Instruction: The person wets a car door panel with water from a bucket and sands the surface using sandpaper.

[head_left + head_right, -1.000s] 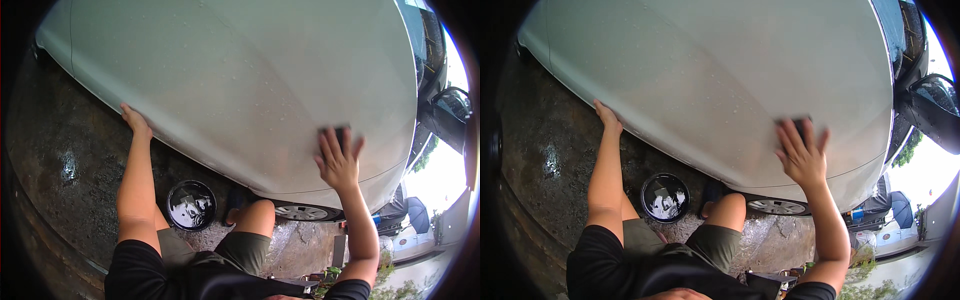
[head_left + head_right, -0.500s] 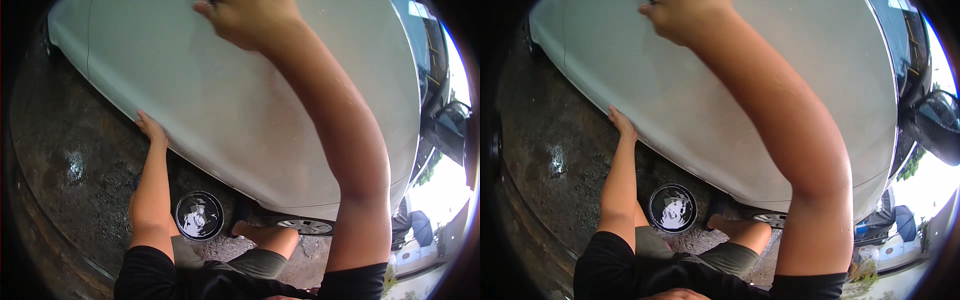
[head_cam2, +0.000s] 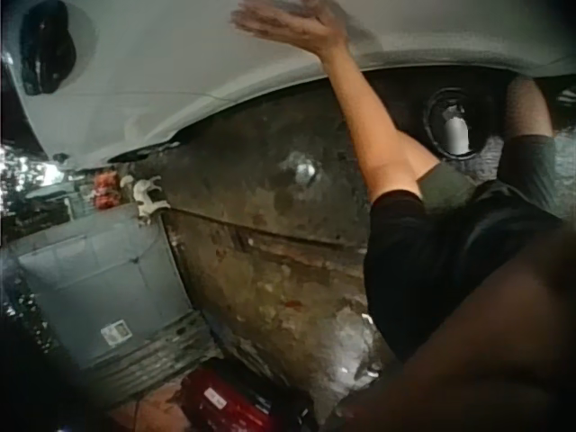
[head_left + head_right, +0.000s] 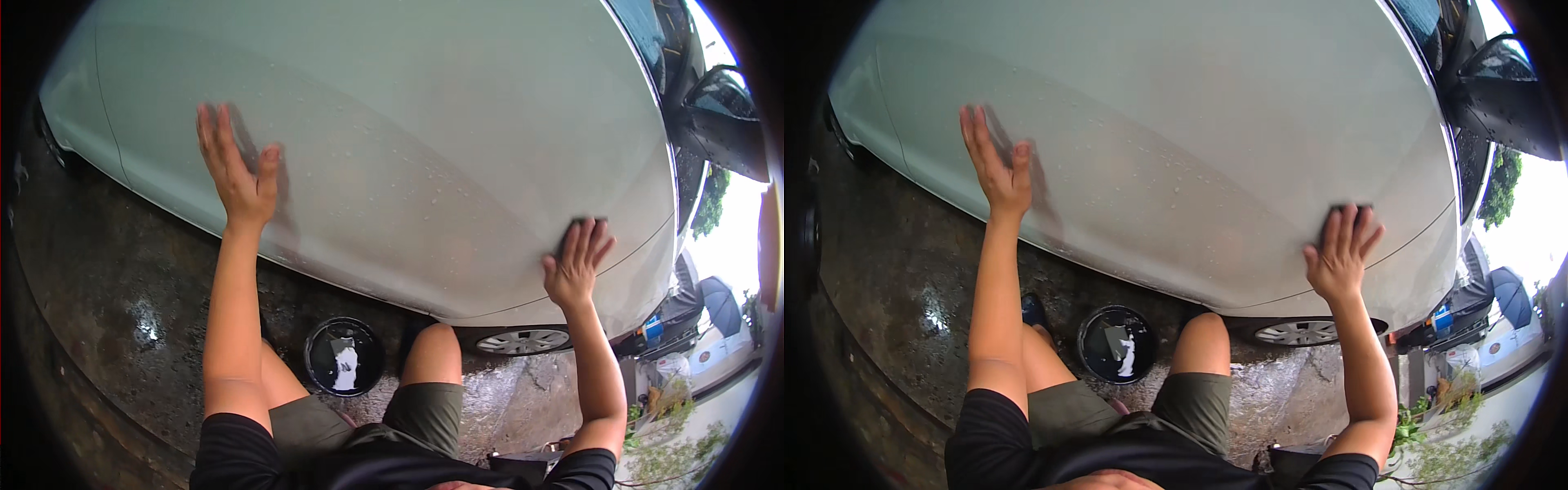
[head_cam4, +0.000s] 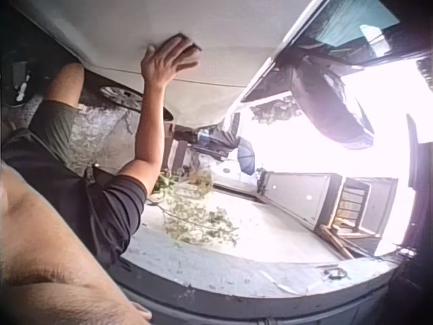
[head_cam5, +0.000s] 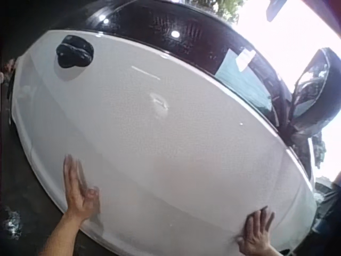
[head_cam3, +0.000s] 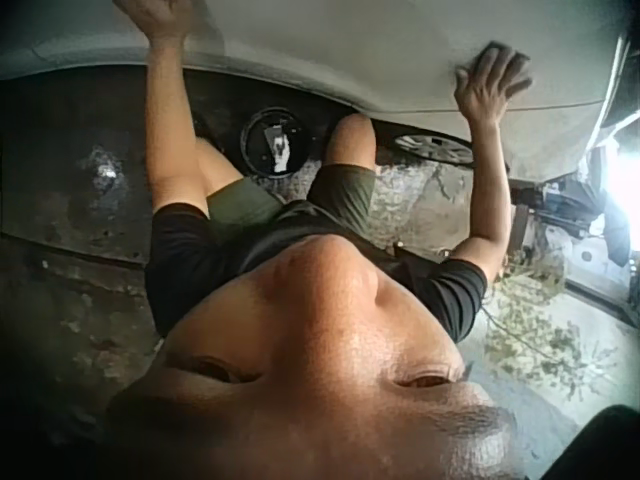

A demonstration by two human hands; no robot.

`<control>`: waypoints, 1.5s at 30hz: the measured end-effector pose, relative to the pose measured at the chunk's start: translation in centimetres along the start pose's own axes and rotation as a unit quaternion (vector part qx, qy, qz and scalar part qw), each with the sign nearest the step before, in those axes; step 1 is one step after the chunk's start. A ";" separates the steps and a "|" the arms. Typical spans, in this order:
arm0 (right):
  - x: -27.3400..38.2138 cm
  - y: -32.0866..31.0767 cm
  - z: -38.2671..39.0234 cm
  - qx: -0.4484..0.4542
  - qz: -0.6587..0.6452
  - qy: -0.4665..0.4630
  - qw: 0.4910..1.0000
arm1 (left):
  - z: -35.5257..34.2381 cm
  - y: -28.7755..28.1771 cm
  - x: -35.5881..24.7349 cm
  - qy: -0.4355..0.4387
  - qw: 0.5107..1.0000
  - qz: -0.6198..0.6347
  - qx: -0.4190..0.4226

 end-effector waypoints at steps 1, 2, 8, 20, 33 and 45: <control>2.2 -0.1 -3.1 0.007 -0.018 0.006 1.000 | -1.8 -0.2 -1.2 0.052 0.999 0.014 0.007; 5.4 -1.5 -8.0 0.031 -0.017 -0.004 0.999 | -3.1 -0.6 -2.1 0.065 0.998 0.011 0.016; 24.0 -10.7 -33.6 -0.159 -0.002 -0.121 0.980 | -8.9 -2.5 -5.7 0.095 0.993 0.016 -0.075; 7.8 -4.5 -12.3 0.013 -0.039 -0.005 0.999 | -13.2 4.8 -11.9 0.118 0.986 -0.103 0.063; 15.5 -1.9 10.2 -0.013 -0.635 0.332 0.697 | 6.8 20.9 -34.1 0.342 0.862 -0.055 0.370; 46.9 10.1 28.9 0.465 -0.652 0.366 0.474 | -2.0 18.1 -27.8 0.382 0.866 -0.144 0.289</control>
Point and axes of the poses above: each hand's wrist, its own z-axis away from the middle knuckle, its own y-axis out of the palm, x = y × z, the point moved 7 cm from there along -z, towards the middle knuckle, and after that the axes turned 6 degrees about z, right-handed, at the moved point
